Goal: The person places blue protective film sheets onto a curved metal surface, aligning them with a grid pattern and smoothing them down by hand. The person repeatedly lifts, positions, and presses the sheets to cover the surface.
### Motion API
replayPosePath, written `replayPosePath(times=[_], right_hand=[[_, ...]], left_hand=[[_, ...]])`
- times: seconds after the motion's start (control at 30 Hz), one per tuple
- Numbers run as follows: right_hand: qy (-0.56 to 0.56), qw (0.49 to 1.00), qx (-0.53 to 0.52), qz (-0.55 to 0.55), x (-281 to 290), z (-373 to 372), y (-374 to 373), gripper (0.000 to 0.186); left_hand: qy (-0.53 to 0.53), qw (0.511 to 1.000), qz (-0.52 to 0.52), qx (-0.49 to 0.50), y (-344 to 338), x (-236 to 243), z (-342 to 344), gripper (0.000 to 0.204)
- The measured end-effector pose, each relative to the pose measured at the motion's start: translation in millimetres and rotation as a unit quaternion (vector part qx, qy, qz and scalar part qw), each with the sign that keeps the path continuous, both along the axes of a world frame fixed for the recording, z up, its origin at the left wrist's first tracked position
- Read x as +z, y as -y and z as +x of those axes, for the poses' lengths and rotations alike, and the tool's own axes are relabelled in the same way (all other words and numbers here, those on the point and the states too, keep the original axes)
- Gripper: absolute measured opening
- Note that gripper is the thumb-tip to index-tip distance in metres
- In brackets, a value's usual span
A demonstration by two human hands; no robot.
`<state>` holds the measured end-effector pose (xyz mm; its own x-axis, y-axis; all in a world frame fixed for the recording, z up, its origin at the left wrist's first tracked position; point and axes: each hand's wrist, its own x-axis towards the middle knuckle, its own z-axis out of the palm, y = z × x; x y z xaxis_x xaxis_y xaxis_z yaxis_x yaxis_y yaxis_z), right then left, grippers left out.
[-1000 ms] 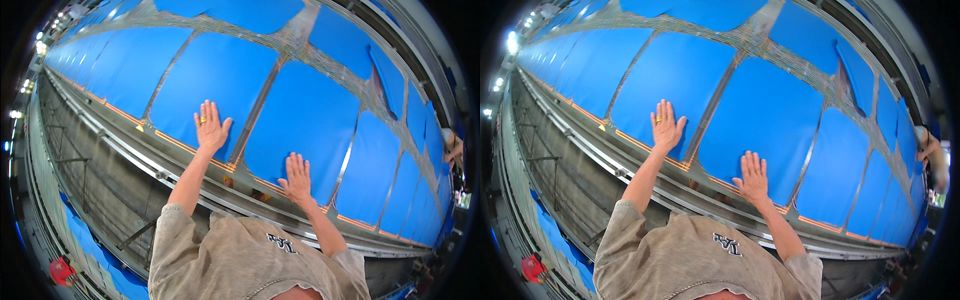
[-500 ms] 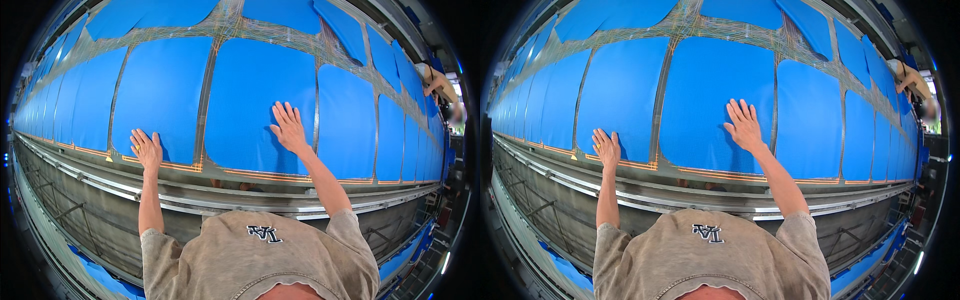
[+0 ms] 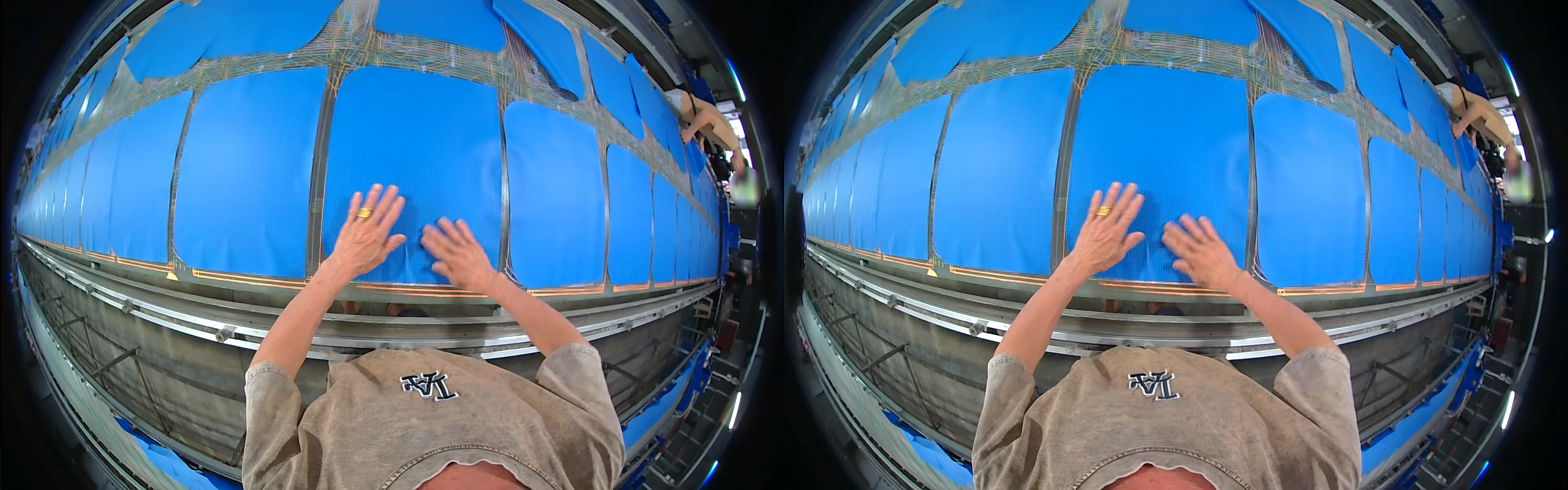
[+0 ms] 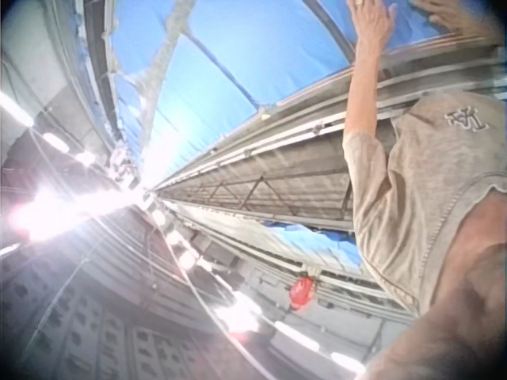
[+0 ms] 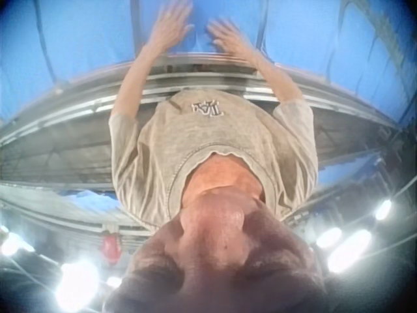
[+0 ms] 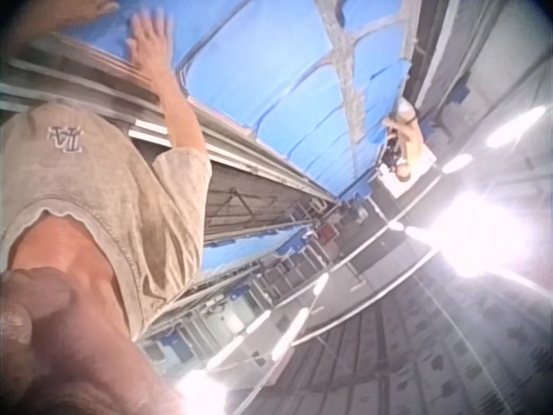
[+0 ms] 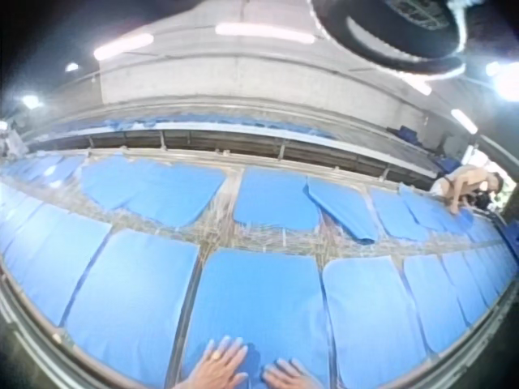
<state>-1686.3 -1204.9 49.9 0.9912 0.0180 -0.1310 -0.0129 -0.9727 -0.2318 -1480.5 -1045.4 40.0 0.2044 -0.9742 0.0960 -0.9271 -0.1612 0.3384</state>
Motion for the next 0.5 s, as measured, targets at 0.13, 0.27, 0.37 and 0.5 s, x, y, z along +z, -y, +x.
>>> replayPosePath(times=[0.13,0.27,0.37,0.5], right_hand=[[0.133,0.967,-0.206,-0.065,-13,19,33,0.051],[0.128,0.959,-0.245,-0.066,-24,29,26,0.054],[0.120,0.962,-0.236,-0.073,-30,27,26,0.054],[0.101,0.963,-0.240,-0.072,-28,24,23,0.055]], left_hand=[[-0.030,0.992,-0.025,-0.118,22,10,-6,0.072],[0.031,0.983,0.003,-0.181,-15,-11,-17,0.077],[0.017,0.974,0.019,-0.225,-37,-8,-27,0.075],[-0.003,0.967,0.019,-0.254,-49,-15,-31,0.072]])
